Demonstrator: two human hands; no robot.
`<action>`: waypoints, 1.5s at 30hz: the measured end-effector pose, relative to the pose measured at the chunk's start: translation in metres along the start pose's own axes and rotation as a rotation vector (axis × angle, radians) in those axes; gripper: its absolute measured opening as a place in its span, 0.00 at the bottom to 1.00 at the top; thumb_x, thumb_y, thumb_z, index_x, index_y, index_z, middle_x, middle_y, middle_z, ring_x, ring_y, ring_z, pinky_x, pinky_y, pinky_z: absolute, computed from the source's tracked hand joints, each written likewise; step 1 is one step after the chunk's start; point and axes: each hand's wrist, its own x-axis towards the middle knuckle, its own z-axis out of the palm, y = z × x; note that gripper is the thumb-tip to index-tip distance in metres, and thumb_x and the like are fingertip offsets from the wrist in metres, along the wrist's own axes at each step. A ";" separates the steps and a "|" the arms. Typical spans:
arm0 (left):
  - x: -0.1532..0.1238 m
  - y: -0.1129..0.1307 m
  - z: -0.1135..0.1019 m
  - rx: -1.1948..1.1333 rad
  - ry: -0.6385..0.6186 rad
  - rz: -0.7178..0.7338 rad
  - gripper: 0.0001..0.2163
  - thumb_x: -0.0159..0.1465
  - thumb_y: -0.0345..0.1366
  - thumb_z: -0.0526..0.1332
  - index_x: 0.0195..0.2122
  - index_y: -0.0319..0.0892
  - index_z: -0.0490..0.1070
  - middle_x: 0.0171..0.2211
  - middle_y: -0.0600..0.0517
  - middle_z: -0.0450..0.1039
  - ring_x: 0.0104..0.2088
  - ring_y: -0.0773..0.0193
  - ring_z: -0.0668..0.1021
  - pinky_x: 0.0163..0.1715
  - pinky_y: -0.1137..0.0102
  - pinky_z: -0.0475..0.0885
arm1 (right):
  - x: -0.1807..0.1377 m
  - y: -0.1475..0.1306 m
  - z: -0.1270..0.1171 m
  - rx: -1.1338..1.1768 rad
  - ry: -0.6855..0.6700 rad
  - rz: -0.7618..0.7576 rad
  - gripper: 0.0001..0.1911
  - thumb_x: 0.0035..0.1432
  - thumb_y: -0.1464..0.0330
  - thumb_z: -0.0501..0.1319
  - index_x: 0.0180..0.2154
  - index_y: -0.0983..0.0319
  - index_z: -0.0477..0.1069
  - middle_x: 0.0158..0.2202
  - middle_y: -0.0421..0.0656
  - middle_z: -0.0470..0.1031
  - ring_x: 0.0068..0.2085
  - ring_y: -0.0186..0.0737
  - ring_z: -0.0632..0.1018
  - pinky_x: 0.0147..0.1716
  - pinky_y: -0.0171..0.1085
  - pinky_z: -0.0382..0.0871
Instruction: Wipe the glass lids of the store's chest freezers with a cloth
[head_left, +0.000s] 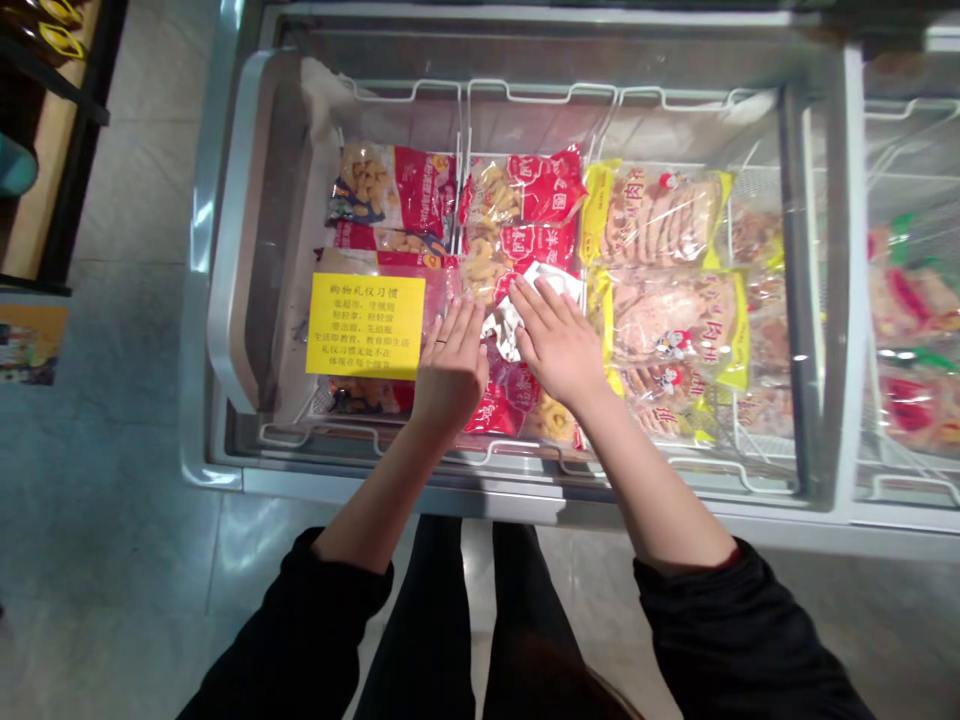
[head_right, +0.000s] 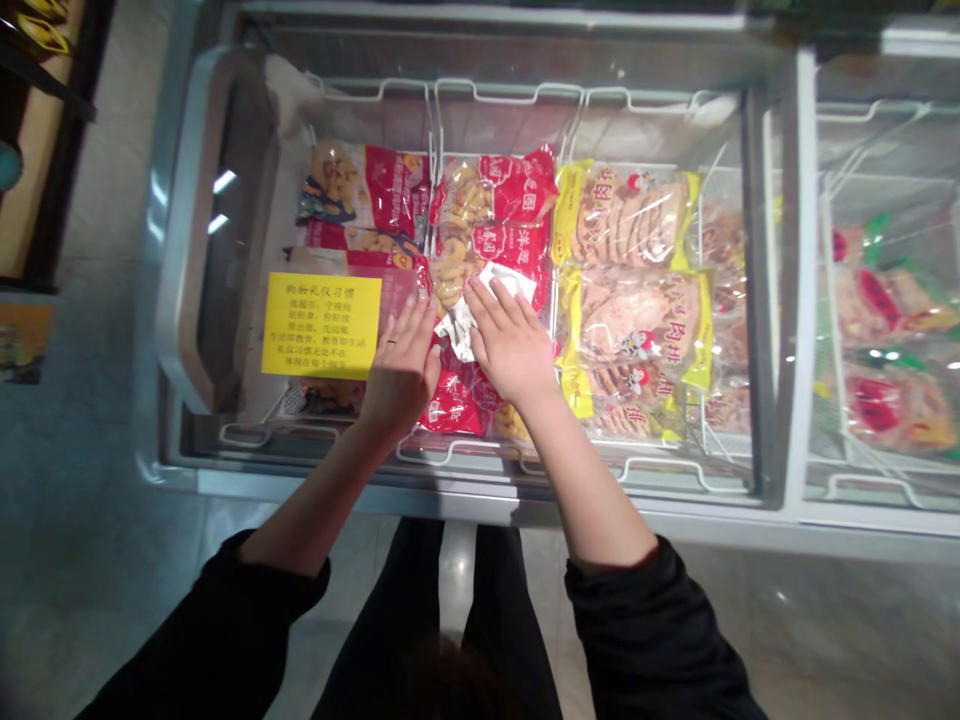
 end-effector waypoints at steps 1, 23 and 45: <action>0.000 0.000 0.001 -0.004 0.009 0.002 0.33 0.73 0.25 0.53 0.80 0.38 0.52 0.76 0.39 0.62 0.78 0.48 0.62 0.78 0.48 0.60 | 0.005 0.007 -0.002 0.001 0.003 0.000 0.34 0.76 0.63 0.47 0.79 0.53 0.53 0.80 0.36 0.55 0.80 0.47 0.56 0.79 0.57 0.50; 0.007 0.019 0.005 0.028 -0.025 0.048 0.30 0.75 0.26 0.50 0.78 0.35 0.56 0.76 0.39 0.62 0.78 0.51 0.62 0.79 0.51 0.59 | -0.005 0.028 -0.009 -0.009 0.070 0.160 0.34 0.76 0.63 0.45 0.79 0.57 0.54 0.80 0.40 0.56 0.80 0.49 0.56 0.79 0.58 0.50; 0.051 0.038 0.007 0.061 -0.110 -0.049 0.32 0.73 0.25 0.49 0.79 0.36 0.56 0.79 0.44 0.57 0.79 0.51 0.58 0.80 0.53 0.53 | -0.058 0.038 -0.015 -0.042 0.078 0.220 0.35 0.75 0.63 0.45 0.79 0.61 0.54 0.79 0.45 0.58 0.79 0.54 0.58 0.77 0.63 0.55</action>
